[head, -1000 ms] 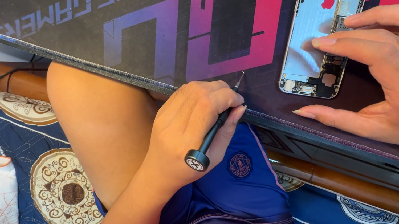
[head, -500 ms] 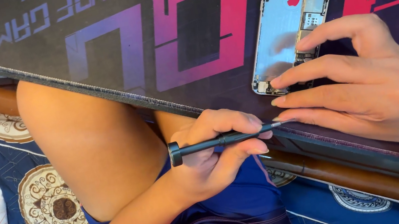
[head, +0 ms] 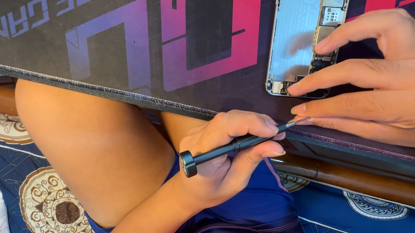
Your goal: The person disassembles a white smartphone using a screwdriver and tweezers, removing screws and internal components. They then reassemble the phone, securing the back cover and tightening screws.
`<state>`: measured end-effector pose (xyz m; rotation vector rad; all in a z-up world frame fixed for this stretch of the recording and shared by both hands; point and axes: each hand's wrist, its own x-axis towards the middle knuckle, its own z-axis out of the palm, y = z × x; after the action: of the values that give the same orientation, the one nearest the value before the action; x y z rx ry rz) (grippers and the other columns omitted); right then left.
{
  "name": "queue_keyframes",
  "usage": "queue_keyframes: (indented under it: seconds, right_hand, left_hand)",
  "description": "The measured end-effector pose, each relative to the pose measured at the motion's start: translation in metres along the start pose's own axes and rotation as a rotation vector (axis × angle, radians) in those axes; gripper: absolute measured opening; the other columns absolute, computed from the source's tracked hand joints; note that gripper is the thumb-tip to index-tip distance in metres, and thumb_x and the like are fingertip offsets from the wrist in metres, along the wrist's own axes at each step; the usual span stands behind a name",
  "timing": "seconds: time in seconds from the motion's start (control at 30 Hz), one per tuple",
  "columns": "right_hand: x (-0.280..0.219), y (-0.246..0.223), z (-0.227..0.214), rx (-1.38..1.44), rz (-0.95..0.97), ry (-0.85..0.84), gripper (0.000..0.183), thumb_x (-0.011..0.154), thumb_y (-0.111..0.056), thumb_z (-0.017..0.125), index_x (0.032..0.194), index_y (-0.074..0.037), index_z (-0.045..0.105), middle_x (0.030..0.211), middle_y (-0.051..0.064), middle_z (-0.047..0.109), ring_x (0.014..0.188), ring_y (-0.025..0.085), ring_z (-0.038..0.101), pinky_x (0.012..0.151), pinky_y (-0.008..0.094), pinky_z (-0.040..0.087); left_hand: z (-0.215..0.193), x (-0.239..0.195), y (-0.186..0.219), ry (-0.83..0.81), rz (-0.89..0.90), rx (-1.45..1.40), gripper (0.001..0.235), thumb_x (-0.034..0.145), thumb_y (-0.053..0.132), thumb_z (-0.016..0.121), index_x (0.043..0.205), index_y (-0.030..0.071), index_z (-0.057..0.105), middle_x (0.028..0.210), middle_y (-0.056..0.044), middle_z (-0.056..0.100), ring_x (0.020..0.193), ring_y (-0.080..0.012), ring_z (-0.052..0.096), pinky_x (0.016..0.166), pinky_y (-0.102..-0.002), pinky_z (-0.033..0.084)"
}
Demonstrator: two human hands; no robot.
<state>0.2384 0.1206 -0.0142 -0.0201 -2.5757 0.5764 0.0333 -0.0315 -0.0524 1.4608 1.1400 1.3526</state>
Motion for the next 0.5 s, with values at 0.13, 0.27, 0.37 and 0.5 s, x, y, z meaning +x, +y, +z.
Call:
queue_keyframes:
  seconds: [0.13, 0.27, 0.37, 0.5]
  right_hand:
    - [0.0001, 0.0003, -0.0003, 0.007, 0.0, -0.006, 0.007, 0.09, -0.004, 0.075, 0.092, 0.0, 0.079, 0.094, 0.009, 0.079, 0.088, 0.021, 0.075, 0.083, 0.046, 0.057]
    - [-0.0008, 0.0005, -0.0001, 0.009, 0.005, -0.005, 0.005, 0.09, -0.002, 0.076, 0.093, 0.0, 0.078, 0.095, 0.009, 0.079, 0.089, 0.021, 0.076, 0.084, 0.046, 0.057]
    - [0.0023, -0.0015, -0.0013, 0.02, 0.035, -0.002, 0.005, 0.089, -0.004, 0.076, 0.093, 0.0, 0.078, 0.094, 0.012, 0.078, 0.088, 0.021, 0.075, 0.084, 0.046, 0.056]
    - [0.001, 0.0, -0.0028, 0.023, 0.036, -0.014, 0.007, 0.09, -0.006, 0.075, 0.094, -0.001, 0.078, 0.096, 0.014, 0.078, 0.089, 0.023, 0.075, 0.085, 0.047, 0.056]
  left_hand:
    - [-0.0003, 0.0008, 0.0007, 0.001, 0.011, -0.006, 0.021, 0.1, 0.018, 0.068, 0.114, 0.006, 0.059, 0.107, -0.012, 0.073, 0.094, -0.0216, 0.08, 0.091, -0.028, 0.065]
    - [-0.0008, 0.0016, 0.0014, -0.006, 0.008, -0.021, 0.02, 0.1, 0.017, 0.068, 0.113, 0.006, 0.058, 0.105, -0.013, 0.074, 0.094, -0.0221, 0.08, 0.092, -0.028, 0.064]
    - [-0.0009, 0.0016, 0.0015, -0.009, 0.013, -0.01, 0.021, 0.1, 0.017, 0.069, 0.115, 0.006, 0.059, 0.105, -0.013, 0.074, 0.094, -0.0218, 0.079, 0.092, -0.029, 0.065]
    - [-0.0008, 0.0009, 0.0006, -0.007, 0.011, 0.004, 0.021, 0.1, 0.018, 0.069, 0.115, 0.006, 0.059, 0.106, -0.012, 0.074, 0.094, -0.021, 0.079, 0.092, -0.028, 0.064]
